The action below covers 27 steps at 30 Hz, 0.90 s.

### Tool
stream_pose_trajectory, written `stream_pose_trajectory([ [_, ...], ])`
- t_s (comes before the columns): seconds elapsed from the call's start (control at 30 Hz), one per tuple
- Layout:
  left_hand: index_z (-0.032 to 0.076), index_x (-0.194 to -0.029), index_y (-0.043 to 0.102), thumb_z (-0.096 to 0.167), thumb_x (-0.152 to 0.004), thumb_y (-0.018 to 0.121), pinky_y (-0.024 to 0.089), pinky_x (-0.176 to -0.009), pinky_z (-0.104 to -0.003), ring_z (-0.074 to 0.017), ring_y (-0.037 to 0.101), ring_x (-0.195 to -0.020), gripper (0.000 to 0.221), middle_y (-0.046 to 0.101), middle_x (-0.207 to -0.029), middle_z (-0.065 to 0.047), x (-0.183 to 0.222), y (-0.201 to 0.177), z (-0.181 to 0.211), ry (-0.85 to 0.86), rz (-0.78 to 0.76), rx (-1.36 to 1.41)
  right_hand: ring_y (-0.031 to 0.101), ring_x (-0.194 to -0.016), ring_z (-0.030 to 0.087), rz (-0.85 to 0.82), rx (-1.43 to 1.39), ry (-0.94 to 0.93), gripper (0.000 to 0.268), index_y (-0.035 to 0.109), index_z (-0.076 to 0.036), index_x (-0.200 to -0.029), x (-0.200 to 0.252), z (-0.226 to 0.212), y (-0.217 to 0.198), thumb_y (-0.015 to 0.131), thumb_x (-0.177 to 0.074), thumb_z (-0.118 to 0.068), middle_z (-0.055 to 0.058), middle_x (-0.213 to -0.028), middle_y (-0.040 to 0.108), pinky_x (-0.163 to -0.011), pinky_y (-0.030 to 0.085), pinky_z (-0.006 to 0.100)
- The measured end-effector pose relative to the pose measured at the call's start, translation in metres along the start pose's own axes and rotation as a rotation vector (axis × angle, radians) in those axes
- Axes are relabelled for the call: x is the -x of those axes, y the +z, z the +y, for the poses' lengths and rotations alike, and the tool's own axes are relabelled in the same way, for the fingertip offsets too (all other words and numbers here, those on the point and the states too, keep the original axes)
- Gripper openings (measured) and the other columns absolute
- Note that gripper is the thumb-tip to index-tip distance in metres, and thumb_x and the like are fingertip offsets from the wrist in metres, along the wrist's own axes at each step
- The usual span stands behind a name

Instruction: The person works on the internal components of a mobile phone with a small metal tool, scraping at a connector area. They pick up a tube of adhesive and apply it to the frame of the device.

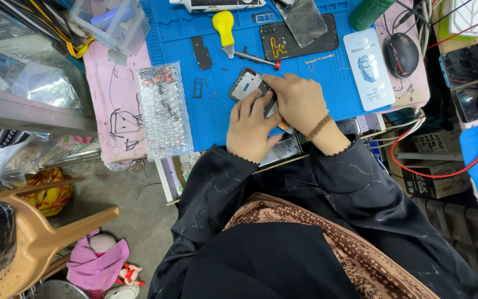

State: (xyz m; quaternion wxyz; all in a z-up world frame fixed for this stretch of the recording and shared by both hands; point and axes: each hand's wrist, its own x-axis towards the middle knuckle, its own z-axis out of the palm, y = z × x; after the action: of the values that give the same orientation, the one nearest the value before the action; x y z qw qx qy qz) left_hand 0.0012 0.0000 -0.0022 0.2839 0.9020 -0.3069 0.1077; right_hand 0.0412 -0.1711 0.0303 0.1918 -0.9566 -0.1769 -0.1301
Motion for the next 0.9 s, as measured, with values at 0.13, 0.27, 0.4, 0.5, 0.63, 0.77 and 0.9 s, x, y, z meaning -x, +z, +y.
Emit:
stream_pose_trajectory([
  [0.13,0.024,-0.124,0.071,0.032,-0.071,0.089,0.034,-0.116,-0.053,-0.0337,0.038,-0.144,0.057,0.051,-0.146,-0.01,0.0,-0.001,0.001,-0.011,-0.012,0.0,0.065,-0.062,0.032,-0.005,0.054,-0.077,0.039,0.073,-0.012,-0.126,-0.003,0.001,-0.005,0.069,-0.087,-0.006,0.012,-0.079,0.065,-0.052,0.051,0.041],
  [0.27,0.023,-0.135,0.066,0.033,-0.072,0.088,0.034,-0.115,-0.053,-0.0343,0.037,-0.144,0.067,0.05,-0.146,-0.011,0.0,-0.003,0.002,0.002,-0.007,-0.008,0.065,-0.066,0.034,0.033,-0.022,-0.075,0.041,0.072,-0.012,-0.13,-0.005,0.008,-0.011,0.066,-0.091,-0.001,0.014,-0.083,0.066,-0.056,0.051,0.042],
  [0.4,0.024,-0.137,0.064,0.033,-0.071,0.088,0.034,-0.114,-0.052,-0.0341,0.037,-0.143,0.071,0.051,-0.145,-0.011,-0.001,-0.004,0.003,0.0,-0.018,-0.019,0.07,-0.074,0.034,0.03,-0.222,-0.013,0.033,0.071,-0.012,-0.131,-0.006,0.009,-0.013,0.064,-0.1,-0.004,0.015,-0.091,0.072,-0.063,0.054,0.041],
  [0.5,0.024,-0.136,0.065,0.034,-0.071,0.088,0.034,-0.115,-0.052,-0.0336,0.038,-0.143,0.07,0.051,-0.145,-0.011,-0.001,-0.003,0.002,-0.002,-0.017,-0.023,0.07,-0.071,0.035,-0.049,-0.226,0.081,0.036,0.071,-0.009,-0.133,-0.001,0.003,-0.012,0.065,-0.097,-0.008,0.019,-0.089,0.073,-0.062,0.054,0.043],
  [0.63,0.024,-0.134,0.066,0.034,-0.072,0.088,0.034,-0.115,-0.052,-0.0334,0.038,-0.143,0.067,0.051,-0.144,-0.01,0.0,-0.002,0.002,-0.001,-0.003,-0.021,0.072,-0.073,0.034,-0.079,-0.218,0.141,0.027,0.077,-0.011,-0.122,-0.001,0.003,-0.008,0.064,-0.099,-0.01,0.018,-0.09,0.075,-0.063,0.055,0.042],
  [0.77,0.023,-0.135,0.066,0.034,-0.073,0.089,0.034,-0.115,-0.052,-0.0338,0.038,-0.143,0.067,0.051,-0.144,-0.011,-0.001,-0.001,0.001,0.008,0.004,-0.022,0.073,-0.073,0.033,-0.06,-0.268,0.147,0.025,0.078,-0.01,-0.119,-0.003,0.005,-0.005,0.063,-0.099,-0.011,0.018,-0.094,0.076,-0.064,0.056,0.04],
  [0.9,0.023,-0.135,0.066,0.034,-0.072,0.089,0.035,-0.115,-0.052,-0.0341,0.039,-0.143,0.068,0.051,-0.144,-0.011,-0.001,-0.002,0.001,0.009,0.01,-0.016,0.072,-0.064,0.029,-0.171,-0.321,0.342,0.027,0.077,-0.011,-0.12,-0.006,0.005,-0.007,0.064,-0.098,-0.014,0.019,-0.079,0.074,-0.061,0.055,0.037],
])
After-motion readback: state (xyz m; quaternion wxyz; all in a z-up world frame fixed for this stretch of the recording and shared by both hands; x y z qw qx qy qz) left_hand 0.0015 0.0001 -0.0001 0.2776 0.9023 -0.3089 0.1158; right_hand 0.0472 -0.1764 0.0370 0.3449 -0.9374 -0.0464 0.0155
